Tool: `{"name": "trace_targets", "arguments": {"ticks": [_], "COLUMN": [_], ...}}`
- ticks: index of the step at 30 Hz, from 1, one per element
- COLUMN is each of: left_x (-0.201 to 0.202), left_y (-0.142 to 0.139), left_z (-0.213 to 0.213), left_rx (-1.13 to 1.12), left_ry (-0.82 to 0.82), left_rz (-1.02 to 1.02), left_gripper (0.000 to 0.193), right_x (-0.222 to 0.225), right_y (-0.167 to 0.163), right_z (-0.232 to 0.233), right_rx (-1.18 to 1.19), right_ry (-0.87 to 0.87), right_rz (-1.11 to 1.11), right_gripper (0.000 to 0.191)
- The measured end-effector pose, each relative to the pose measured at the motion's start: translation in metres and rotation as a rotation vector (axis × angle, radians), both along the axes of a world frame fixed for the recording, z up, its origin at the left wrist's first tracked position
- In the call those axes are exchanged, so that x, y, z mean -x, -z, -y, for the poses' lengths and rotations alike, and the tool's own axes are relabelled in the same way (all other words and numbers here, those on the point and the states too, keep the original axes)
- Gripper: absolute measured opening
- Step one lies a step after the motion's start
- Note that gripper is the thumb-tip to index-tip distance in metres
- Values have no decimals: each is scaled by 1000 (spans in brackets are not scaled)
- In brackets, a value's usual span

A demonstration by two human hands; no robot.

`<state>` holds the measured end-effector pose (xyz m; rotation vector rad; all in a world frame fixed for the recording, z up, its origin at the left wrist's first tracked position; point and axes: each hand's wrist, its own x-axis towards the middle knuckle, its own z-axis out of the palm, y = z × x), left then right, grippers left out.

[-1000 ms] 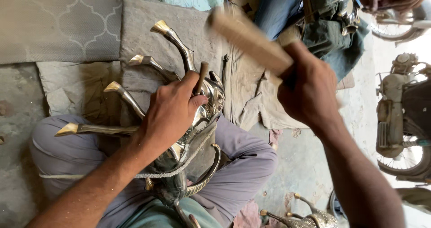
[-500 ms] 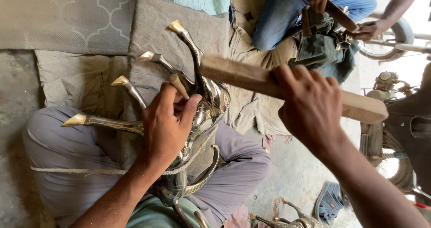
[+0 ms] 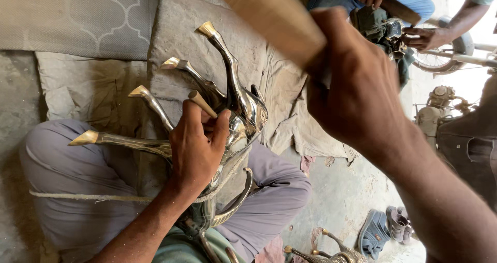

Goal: The person sits cross-legged on the floor and uses a wooden mallet and metal chisel to hammer a scale pattern into a silver-colored metal elephant sculpture. The person repeatedly strikes the chisel along the body and legs of the sculpture to create a textured surface.

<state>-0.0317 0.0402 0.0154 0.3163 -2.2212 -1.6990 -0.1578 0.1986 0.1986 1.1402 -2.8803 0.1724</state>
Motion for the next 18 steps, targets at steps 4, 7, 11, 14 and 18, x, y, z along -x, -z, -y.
{"name": "trace_targets", "arguments": {"ticks": [4, 7, 11, 14, 18], "left_x": [3, 8, 19, 29, 49], "left_y": [-1, -1, -1, -1, -3], "left_z": [1, 5, 9, 13, 19], "left_rx": [-71, -8, 21, 42, 76], "left_ry": [55, 98, 179, 305, 411], "left_rz": [-30, 14, -40, -25, 16], "left_gripper": [28, 28, 28, 29, 29], "right_x": [5, 6, 13, 15, -5], "right_y": [-15, -18, -13, 2, 29], "right_z": [19, 17, -11, -43, -84], "right_rx": [-317, -240, -416, -428, -408], "right_ry": [-199, -93, 66, 103, 293], "right_rz": [-347, -195, -143, -78, 2], "right_gripper": [17, 24, 19, 19, 22]}}
